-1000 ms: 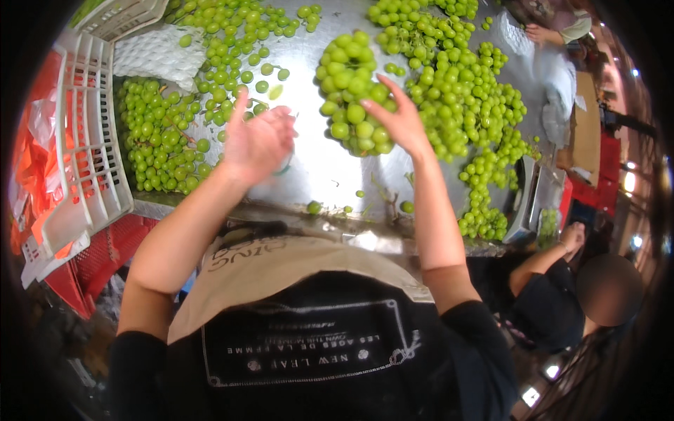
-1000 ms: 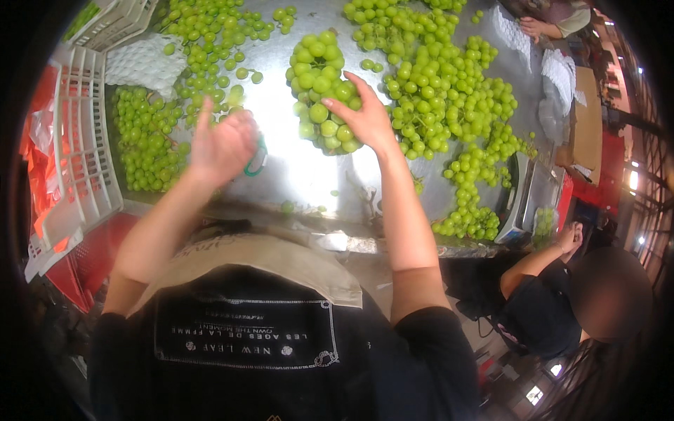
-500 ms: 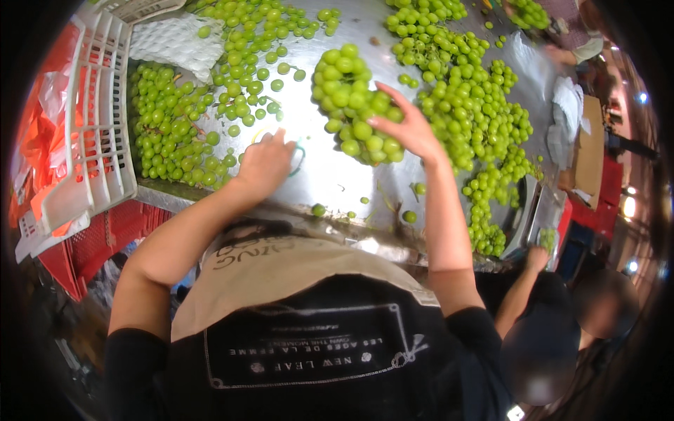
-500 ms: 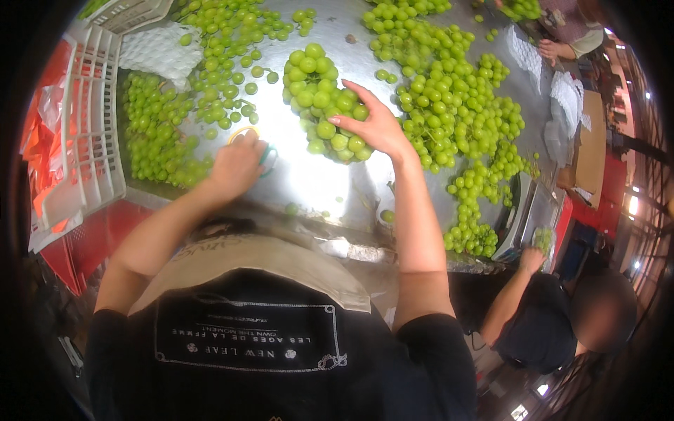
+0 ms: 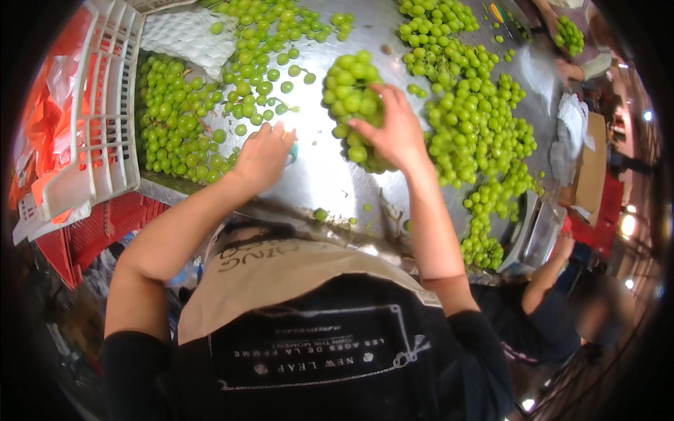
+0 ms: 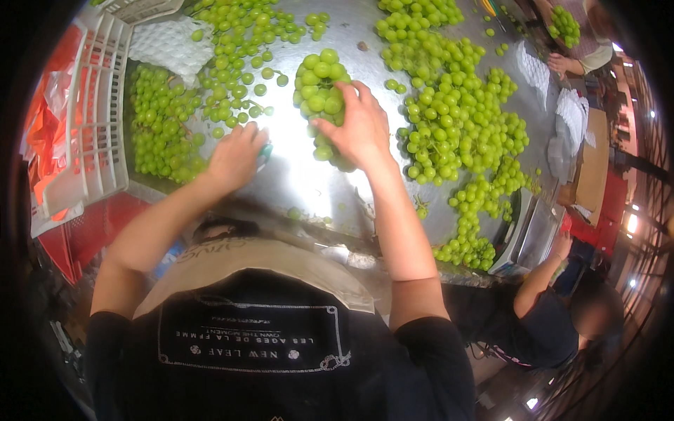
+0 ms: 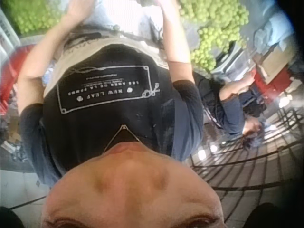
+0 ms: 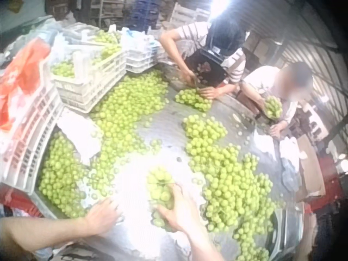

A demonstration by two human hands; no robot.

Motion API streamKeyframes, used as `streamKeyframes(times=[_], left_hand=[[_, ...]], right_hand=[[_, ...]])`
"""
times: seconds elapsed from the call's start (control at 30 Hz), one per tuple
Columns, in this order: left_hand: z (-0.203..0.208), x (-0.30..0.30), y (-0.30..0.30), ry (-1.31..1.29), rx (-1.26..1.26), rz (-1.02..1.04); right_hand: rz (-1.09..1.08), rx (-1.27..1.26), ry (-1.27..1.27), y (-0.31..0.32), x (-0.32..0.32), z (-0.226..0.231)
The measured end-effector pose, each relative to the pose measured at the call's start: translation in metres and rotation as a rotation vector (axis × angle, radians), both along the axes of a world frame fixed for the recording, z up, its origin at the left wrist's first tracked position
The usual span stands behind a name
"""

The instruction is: The person sorts and trims clusters of green grapes by hand and using shears at a stainless steel table, placing the clusters into plastic-lined crates.

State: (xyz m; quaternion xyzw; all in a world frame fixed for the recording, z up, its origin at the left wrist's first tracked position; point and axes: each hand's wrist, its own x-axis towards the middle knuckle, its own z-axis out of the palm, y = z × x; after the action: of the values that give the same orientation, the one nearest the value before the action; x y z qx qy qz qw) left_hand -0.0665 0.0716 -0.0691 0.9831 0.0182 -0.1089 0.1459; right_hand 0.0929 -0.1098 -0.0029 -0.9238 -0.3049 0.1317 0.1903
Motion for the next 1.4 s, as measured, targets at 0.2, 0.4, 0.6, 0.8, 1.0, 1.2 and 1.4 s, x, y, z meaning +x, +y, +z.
streamKeyframes(times=[0.2, 0.4, 0.6, 0.8, 1.0, 1.2, 1.4], left_hand=[[0.026, -0.010, 0.016, 0.154, -0.531, 0.290], [0.031, -0.028, 0.029, 0.567, -1.797, 0.615], [0.059, -0.022, 0.002, 0.486, -1.532, 0.478], [0.069, -0.001, -0.008, 0.367, -1.272, 0.326], [0.088, -0.014, 0.015, 0.010, -0.467, 0.042], [0.083, 0.005, -0.009, 0.126, -0.879, 0.144], [0.074, 0.045, -0.028, 0.396, -0.987, 0.083]], right_hand=[[-0.111, 0.212, 0.556, -0.027, 0.070, -0.013], [-0.142, 0.274, 0.847, -0.034, 0.094, -0.006], [0.098, 0.144, 0.700, -0.027, 0.099, -0.020], [0.029, 0.072, 0.413, -0.027, 0.079, 0.005], [-0.040, -0.029, 0.074, -0.034, 0.029, 0.004], [0.027, 0.128, 0.143, -0.049, 0.030, 0.000], [0.076, 0.193, 0.220, -0.058, 0.036, -0.001]])
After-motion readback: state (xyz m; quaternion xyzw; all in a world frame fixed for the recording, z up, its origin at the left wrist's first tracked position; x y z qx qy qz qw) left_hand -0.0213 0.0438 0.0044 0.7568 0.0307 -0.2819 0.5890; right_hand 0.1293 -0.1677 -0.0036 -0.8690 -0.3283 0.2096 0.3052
